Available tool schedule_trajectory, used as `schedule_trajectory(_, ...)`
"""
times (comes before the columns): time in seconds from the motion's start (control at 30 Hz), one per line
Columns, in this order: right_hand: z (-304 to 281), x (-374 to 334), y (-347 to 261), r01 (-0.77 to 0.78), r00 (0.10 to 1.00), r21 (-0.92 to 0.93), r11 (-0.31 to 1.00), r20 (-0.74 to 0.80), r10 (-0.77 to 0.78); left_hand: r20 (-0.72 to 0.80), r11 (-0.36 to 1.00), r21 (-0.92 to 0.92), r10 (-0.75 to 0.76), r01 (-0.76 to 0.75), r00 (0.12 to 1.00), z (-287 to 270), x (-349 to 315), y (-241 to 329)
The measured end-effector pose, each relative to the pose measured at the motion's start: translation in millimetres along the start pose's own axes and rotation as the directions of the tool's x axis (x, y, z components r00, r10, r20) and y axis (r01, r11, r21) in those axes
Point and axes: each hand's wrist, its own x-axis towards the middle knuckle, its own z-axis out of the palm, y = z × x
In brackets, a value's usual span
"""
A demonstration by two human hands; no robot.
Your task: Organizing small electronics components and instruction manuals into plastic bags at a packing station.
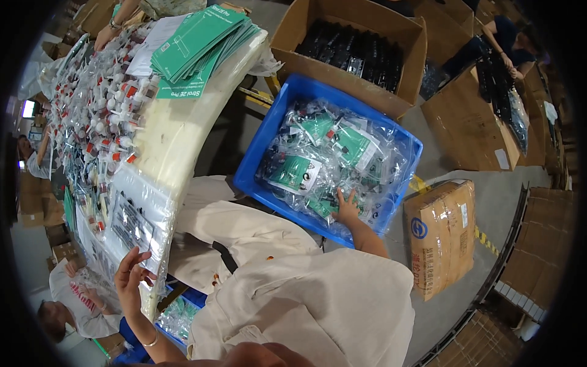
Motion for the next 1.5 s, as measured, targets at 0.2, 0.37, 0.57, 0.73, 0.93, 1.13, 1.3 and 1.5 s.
schedule_trajectory(0.2,10.9,28.8,21.2,0.064,0.998,-0.203,0.977,0.013,-0.063,0.022,0.999,-0.022,-0.037,0.038,0.999,20.1,-2.5,-1.6)
schedule_trajectory(0.37,-72.7,85.1,-12.7,0.502,0.841,-0.434,0.748,0.447,-0.305,-0.022,0.998,-0.028,-0.058,0.057,0.998,8.2,-29.7,-5.7)
schedule_trajectory(0.57,-150.6,25.2,-144.3,0.606,0.764,-0.020,0.795,0.294,-0.575,-0.067,0.994,-0.067,-0.095,0.090,0.993,5.8,-25.7,-23.9)
schedule_trajectory(0.73,-225.1,-118.1,-279.3,0.858,0.364,0.325,0.397,0.159,-0.918,-0.383,0.976,0.183,0.181,-0.118,0.906,14.9,1.9,-59.3)
schedule_trajectory(0.93,-257.6,-221.0,-352.0,0.800,0.060,0.546,0.250,0.342,-0.938,-0.507,0.728,0.657,0.618,-0.195,0.601,54.5,94.9,-51.3)
schedule_trajectory(1.13,-256.2,-226.9,-369.2,0.848,0.004,0.494,0.194,0.359,-0.933,-0.494,0.662,0.748,0.598,-0.042,0.630,45.2,139.4,-74.6)
schedule_trajectory(1.3,-266.0,-224.0,-403.6,0.835,0.110,0.512,0.203,0.207,-0.972,-0.459,0.595,0.795,0.715,-0.115,0.528,35.1,144.5,-74.7)
schedule_trajectory(1.5,-253.0,-224.5,-465.5,0.943,0.023,0.331,-0.031,-0.159,-0.987,-0.535,0.866,0.091,0.459,-0.491,0.709,-3.5,125.7,-94.7)
